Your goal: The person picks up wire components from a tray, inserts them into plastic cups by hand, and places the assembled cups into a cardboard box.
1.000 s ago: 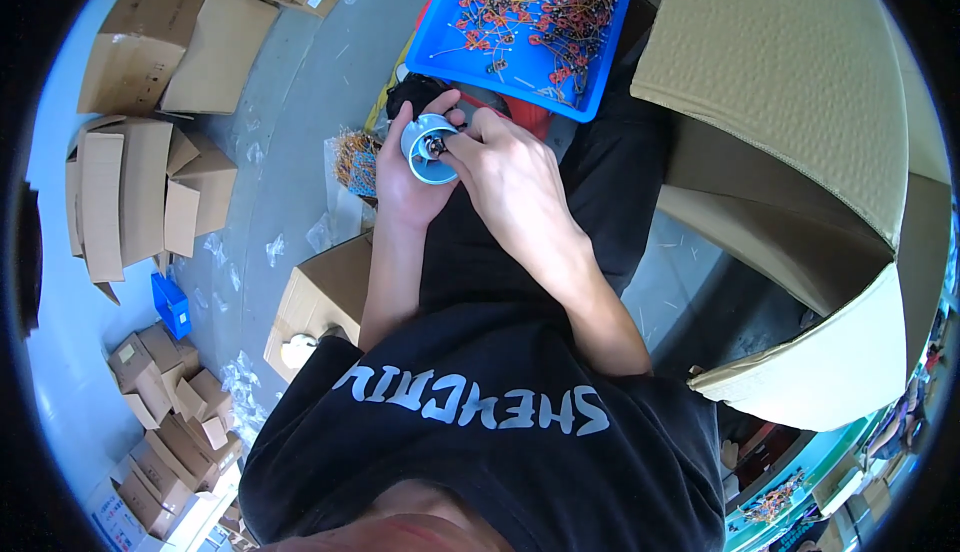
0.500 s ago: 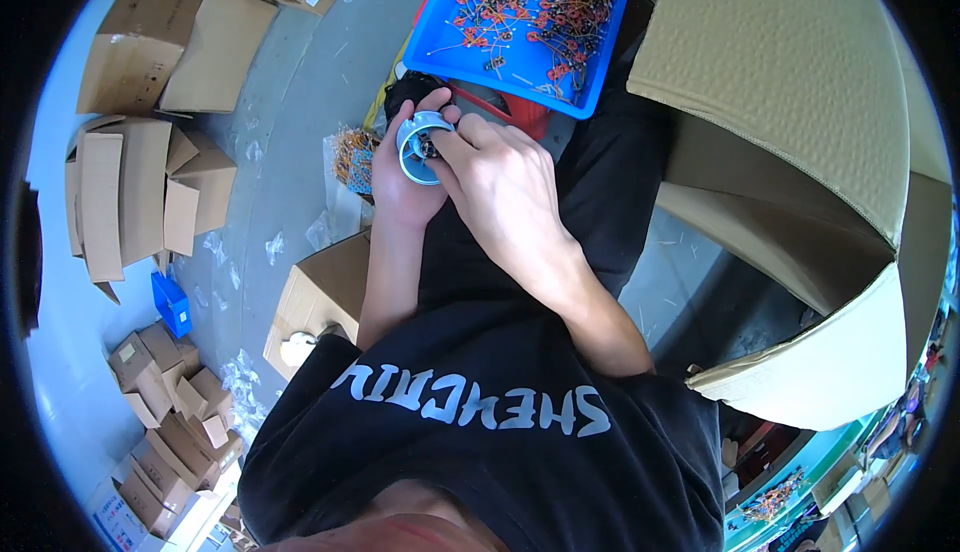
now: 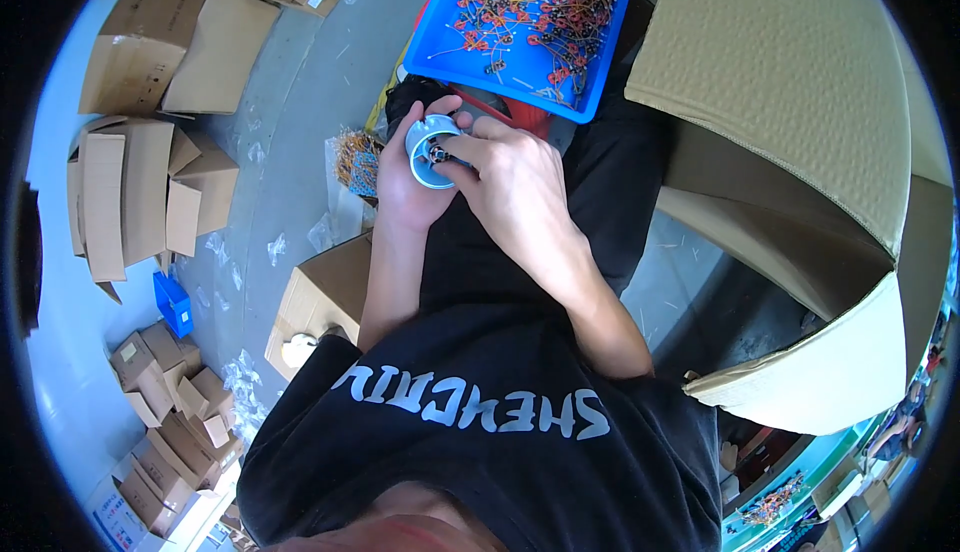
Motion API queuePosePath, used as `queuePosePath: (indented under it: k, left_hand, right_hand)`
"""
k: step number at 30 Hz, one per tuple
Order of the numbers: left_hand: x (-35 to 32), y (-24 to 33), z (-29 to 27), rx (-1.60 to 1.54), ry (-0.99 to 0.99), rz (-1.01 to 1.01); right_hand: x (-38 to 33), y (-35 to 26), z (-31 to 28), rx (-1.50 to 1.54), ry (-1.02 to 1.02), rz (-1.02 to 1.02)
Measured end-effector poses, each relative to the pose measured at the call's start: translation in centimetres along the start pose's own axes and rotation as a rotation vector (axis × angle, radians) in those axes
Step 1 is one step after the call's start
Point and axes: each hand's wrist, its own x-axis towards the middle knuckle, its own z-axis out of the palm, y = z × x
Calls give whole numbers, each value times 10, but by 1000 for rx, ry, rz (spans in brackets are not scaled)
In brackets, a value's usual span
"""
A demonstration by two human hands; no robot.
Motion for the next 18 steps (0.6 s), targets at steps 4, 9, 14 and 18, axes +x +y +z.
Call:
queuePosePath:
  k: [4, 9, 14, 18]
  left_hand:
    - [1, -1, -1, 32, 30, -34]
    - [0, 1, 4, 74, 66, -101]
    - [0, 6, 2, 167, -36, -183]
    - [0, 0, 3, 164, 33, -159]
  right_hand:
    - [0, 5, 1, 27, -9, 24]
    - [4, 11, -5, 30, -64, -21]
    - [8, 9, -12, -25, -121, 2]
    - [9, 8, -14, -78, -171, 38]
